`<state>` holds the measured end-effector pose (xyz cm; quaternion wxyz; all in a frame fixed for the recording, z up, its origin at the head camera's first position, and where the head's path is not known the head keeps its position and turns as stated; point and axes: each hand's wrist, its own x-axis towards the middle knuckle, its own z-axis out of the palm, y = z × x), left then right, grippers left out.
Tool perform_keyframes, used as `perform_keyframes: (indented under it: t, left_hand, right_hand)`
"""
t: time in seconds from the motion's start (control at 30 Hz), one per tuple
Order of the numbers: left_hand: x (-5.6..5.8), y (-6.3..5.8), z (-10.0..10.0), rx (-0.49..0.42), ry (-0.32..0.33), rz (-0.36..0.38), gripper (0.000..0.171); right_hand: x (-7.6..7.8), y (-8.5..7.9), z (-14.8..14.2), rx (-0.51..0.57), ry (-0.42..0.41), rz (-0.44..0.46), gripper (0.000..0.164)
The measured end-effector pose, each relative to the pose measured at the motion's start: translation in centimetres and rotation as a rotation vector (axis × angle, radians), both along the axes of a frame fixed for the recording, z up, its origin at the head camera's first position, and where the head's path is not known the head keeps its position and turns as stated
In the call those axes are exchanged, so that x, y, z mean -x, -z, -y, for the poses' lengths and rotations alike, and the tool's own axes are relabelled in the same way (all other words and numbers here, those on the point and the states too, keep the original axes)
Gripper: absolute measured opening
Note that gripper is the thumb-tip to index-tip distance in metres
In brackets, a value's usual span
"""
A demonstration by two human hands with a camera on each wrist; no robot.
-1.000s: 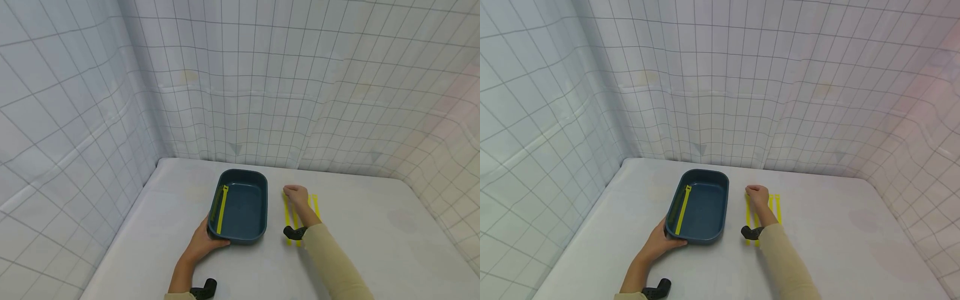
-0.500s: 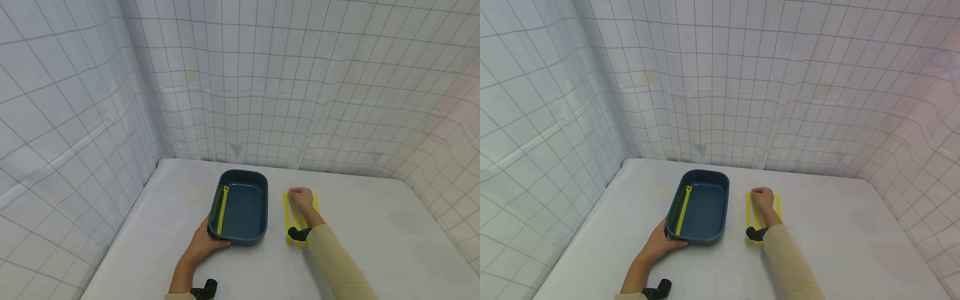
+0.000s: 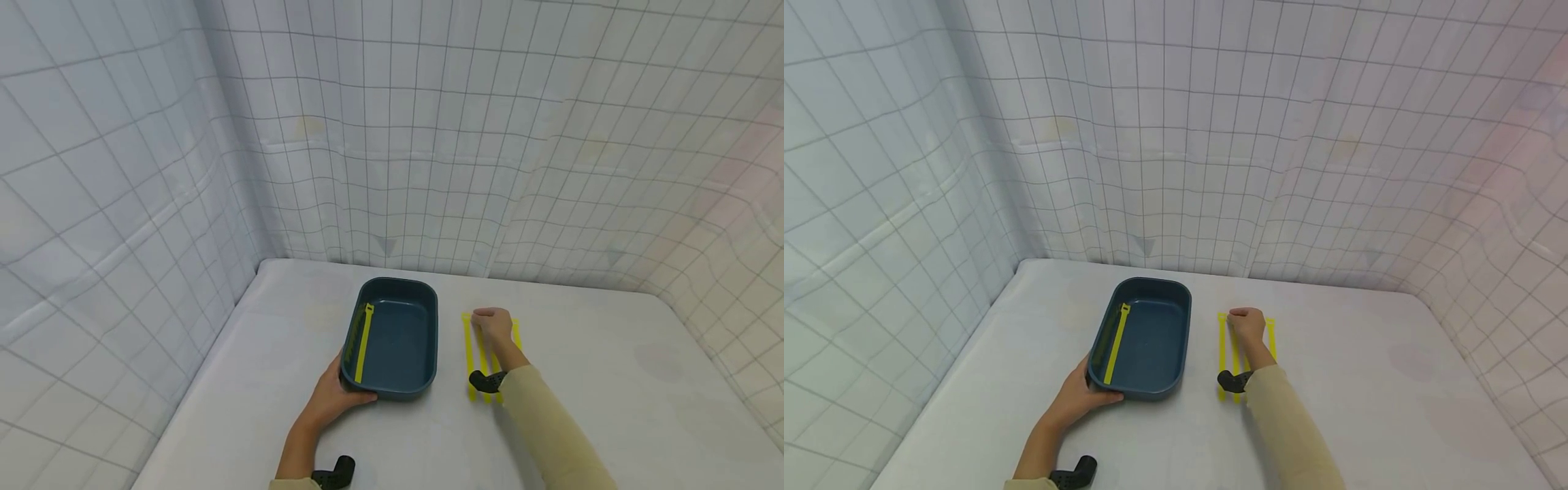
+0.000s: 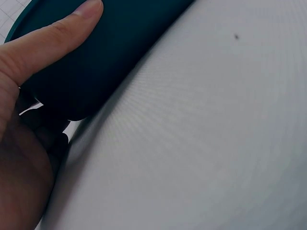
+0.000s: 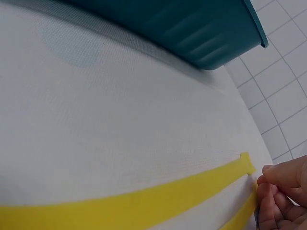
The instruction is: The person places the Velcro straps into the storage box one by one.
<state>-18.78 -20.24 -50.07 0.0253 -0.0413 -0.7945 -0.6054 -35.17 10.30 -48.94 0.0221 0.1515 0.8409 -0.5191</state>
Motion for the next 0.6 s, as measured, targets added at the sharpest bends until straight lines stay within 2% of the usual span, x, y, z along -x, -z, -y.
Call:
perform_keyframes:
  t: [0.1,0.17,0.4,0.6]
  left_hand:
    - [0.5,1.3,0.3,0.009,-0.001,-0.006,0.111]
    - [0.6,1.6,0.4,0.01,0.002,-0.013,0.111]
    - [0.7,1.6,0.4,0.015,0.004,-0.022,0.112]
    - [0.7,1.4,0.4,0.012,0.013,-0.021,0.113]
  right_hand:
    - [0.0,-0.1,0.3,-0.02,-0.007,-0.016,0.022]
    - [0.1,-0.1,0.4,-0.042,-0.018,-0.039,0.022]
    - [0.2,-0.1,0.9,-0.12,-0.024,-0.099,0.021]
    - [0.4,0.1,1.4,-0.168,-0.033,-0.108,0.021]
